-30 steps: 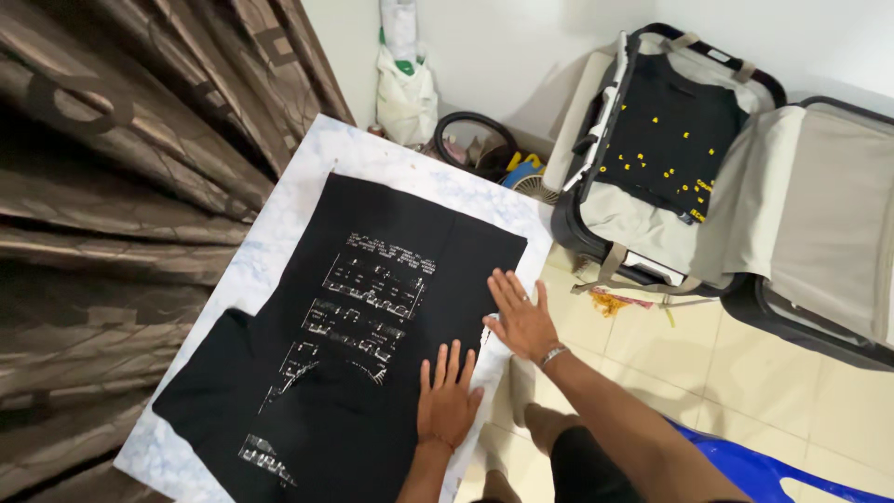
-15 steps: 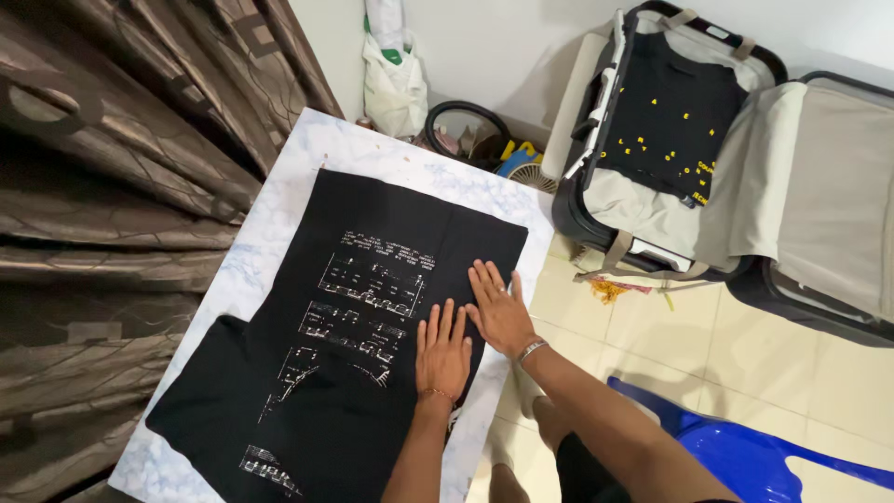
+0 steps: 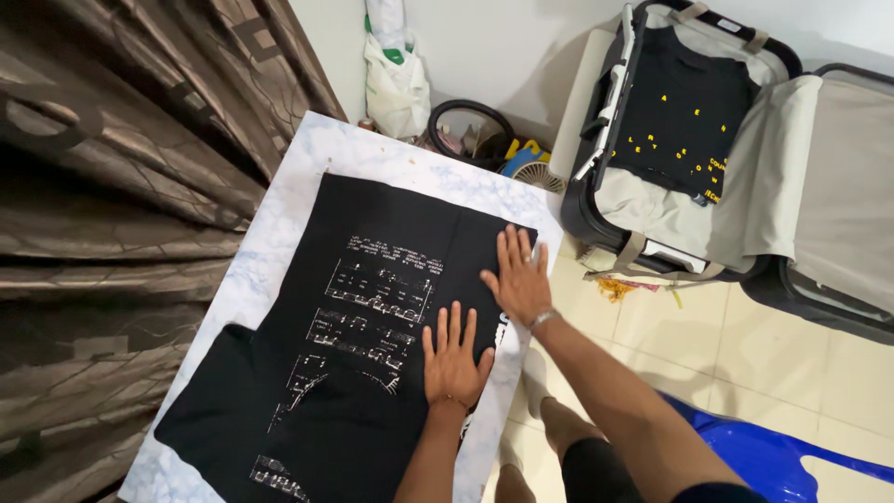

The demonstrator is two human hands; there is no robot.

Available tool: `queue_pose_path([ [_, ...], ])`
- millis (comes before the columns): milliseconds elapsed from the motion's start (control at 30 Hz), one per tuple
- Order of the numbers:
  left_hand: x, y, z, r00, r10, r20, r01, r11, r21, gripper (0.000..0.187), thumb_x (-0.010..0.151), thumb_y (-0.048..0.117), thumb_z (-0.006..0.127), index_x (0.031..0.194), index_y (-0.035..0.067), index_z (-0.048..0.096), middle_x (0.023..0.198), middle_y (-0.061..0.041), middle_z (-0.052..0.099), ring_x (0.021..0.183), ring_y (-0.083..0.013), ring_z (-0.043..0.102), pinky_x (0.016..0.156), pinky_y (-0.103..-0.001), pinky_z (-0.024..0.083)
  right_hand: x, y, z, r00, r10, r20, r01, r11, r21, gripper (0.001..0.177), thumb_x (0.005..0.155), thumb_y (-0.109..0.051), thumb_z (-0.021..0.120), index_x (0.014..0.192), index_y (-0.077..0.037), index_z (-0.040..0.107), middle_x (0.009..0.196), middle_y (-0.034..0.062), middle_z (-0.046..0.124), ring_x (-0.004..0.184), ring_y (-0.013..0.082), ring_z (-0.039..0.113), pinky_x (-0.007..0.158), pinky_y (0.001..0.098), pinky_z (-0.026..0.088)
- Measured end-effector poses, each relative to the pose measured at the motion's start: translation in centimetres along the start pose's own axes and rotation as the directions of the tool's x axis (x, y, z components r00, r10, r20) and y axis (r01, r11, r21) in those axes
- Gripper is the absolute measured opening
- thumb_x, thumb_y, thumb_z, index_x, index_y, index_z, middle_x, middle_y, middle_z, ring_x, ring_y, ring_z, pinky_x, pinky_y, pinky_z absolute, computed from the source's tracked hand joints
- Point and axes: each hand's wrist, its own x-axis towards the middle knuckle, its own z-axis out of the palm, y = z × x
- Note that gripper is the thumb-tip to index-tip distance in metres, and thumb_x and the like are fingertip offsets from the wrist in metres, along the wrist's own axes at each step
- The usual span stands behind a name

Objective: The person picks up a shirt from a pile of laundry, spreads it out on a table, and folds it into a square before placing it into a suitcase.

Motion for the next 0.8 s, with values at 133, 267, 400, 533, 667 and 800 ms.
queue_pose_path([
  [133, 0.0, 0.0, 0.1, 0.999, -0.012, 0.03, 0.012, 1.0, 0.01, 0.077, 0.093, 0.048, 0.055, 0.158, 0.016, 0.031, 0.167, -0.01, 0.018, 0.154, -0.0305, 0.015, 0.121, -0.054, 0.011, -4.3, -1.9, -0.3, 0.998, -0.052, 0.02, 0.052, 0.998, 0.046, 0.076, 0.101, -0.052, 0.046, 0.16, -0.007, 0.029, 0.169, 0.0112, 0.024, 0.156, 0.0297, 0.02, 0.121, 0.0615, 0.013],
  [267, 0.0, 0.0, -0.2, 1.0, -0.009, 0.018, 0.009, 1.0, -0.007, 0.077, 0.092, 0.048, 0.056, 0.158, 0.016, 0.03, 0.167, -0.01, 0.018, 0.153, -0.0305, 0.013, 0.121, -0.054, 0.01, -3.4, -1.1, -1.2, 0.995, 0.034, 0.093, -0.045, 0.991, 0.123, 0.083, 0.096, -0.058, 0.048, 0.159, -0.008, 0.027, 0.167, 0.0108, 0.021, 0.155, 0.0281, 0.017, 0.119, 0.0632, 0.011],
  [400, -0.1, 0.0, -0.4, 0.999, -0.021, 0.047, 0.023, 0.999, -0.045, 0.078, 0.093, 0.048, 0.056, 0.159, 0.016, 0.03, 0.168, -0.01, 0.017, 0.155, -0.0302, 0.012, 0.122, -0.054, 0.009, 0.2, 0.7, -0.9, 0.988, 0.105, 0.11, -0.114, 0.99, 0.078, 0.087, 0.096, -0.063, 0.044, 0.159, -0.007, 0.024, 0.169, 0.0106, 0.019, 0.156, 0.0274, 0.015, 0.119, 0.0648, 0.01],
  [533, -0.1, 0.0, -0.3, 0.999, -0.027, 0.037, 0.029, 0.998, -0.06, 0.078, 0.093, 0.047, 0.056, 0.159, 0.016, 0.029, 0.168, -0.01, 0.016, 0.154, -0.0302, 0.012, 0.122, -0.054, 0.009, 1.8, 1.8, -0.9, 0.988, 0.074, 0.133, -0.079, 0.996, 0.033, 0.091, 0.095, -0.067, 0.041, 0.159, -0.005, 0.023, 0.169, 0.0113, 0.018, 0.155, 0.0299, 0.014, 0.118, 0.0657, 0.01],
  [667, -0.2, 0.0, -0.1, 1.0, -0.012, -0.01, 0.011, 0.999, -0.047, 0.078, 0.093, 0.048, 0.056, 0.159, 0.016, 0.03, 0.167, -0.011, 0.017, 0.153, -0.0308, 0.012, 0.121, -0.055, 0.009, 2.0, 1.0, -1.2, 0.986, 0.069, 0.15, -0.056, 0.995, -0.085, 0.089, 0.097, -0.065, 0.04, 0.158, -0.003, 0.022, 0.167, 0.0132, 0.018, 0.154, 0.0322, 0.013, 0.118, 0.0643, 0.01],
  [800, -0.2, -0.2, 0.6, 1.0, -0.017, -0.015, 0.017, 0.999, -0.032, 0.077, 0.093, 0.047, 0.056, 0.159, 0.015, 0.03, 0.168, -0.01, 0.018, 0.154, -0.0299, 0.014, 0.122, -0.054, 0.01, -0.7, -0.8, -1.4, 0.946, -0.286, 0.156, 0.297, 0.953, -0.056, 0.075, 0.101, -0.052, 0.043, 0.157, -0.004, 0.029, 0.166, 0.0171, 0.024, 0.153, 0.0343, 0.02, 0.119, 0.0595, 0.014],
])
